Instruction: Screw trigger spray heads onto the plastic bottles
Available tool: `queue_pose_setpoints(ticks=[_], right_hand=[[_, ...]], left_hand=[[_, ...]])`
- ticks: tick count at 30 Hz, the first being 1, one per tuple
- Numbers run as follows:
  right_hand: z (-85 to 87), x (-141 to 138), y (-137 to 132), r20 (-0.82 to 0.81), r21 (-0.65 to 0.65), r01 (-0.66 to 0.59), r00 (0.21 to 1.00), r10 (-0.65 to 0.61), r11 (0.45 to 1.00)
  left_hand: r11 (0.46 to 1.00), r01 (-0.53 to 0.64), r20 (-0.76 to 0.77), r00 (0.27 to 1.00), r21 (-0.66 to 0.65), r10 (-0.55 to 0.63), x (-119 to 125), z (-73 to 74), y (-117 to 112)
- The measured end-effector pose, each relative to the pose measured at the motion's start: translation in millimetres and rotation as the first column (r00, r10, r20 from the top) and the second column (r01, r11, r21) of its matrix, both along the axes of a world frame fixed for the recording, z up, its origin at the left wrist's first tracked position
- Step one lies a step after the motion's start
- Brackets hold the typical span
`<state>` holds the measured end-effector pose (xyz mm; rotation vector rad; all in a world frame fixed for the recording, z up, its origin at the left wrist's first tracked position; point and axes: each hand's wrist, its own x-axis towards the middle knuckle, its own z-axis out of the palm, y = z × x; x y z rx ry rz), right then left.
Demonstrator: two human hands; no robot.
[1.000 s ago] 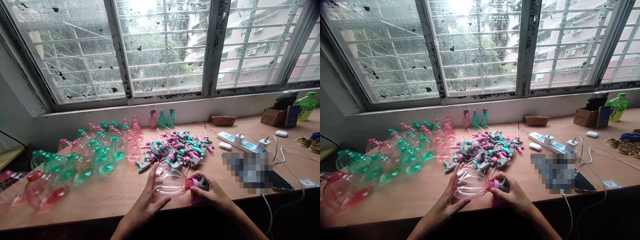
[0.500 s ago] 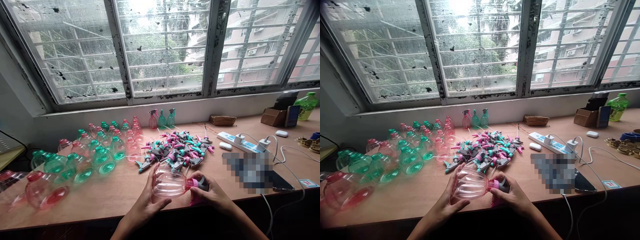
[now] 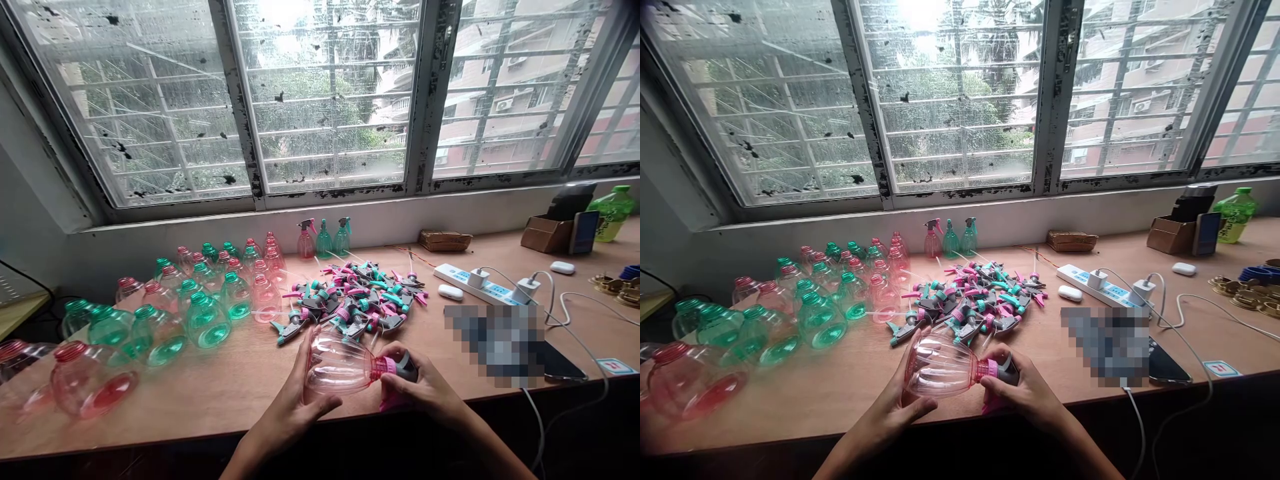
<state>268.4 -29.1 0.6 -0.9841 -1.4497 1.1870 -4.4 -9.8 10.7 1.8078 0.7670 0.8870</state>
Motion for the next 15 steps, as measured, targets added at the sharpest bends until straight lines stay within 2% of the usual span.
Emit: queue_pose_setpoints(ticks=[8, 15], right_hand=[[0.5, -1, 0, -0.034, -0.007, -0.037, 0.999, 0.037, 0.999], [-0.4, -1, 0, -0.044, -0.030, -0.032, 0.999, 0.031, 0.999]], left_hand=[[0.996, -0.041, -0.020, 0.999, 0.076, 0.042, 1, -5.9, 2], [0.998, -0.048, -0.038, 0.998, 0.043, 0.049, 4, 7.9, -7]])
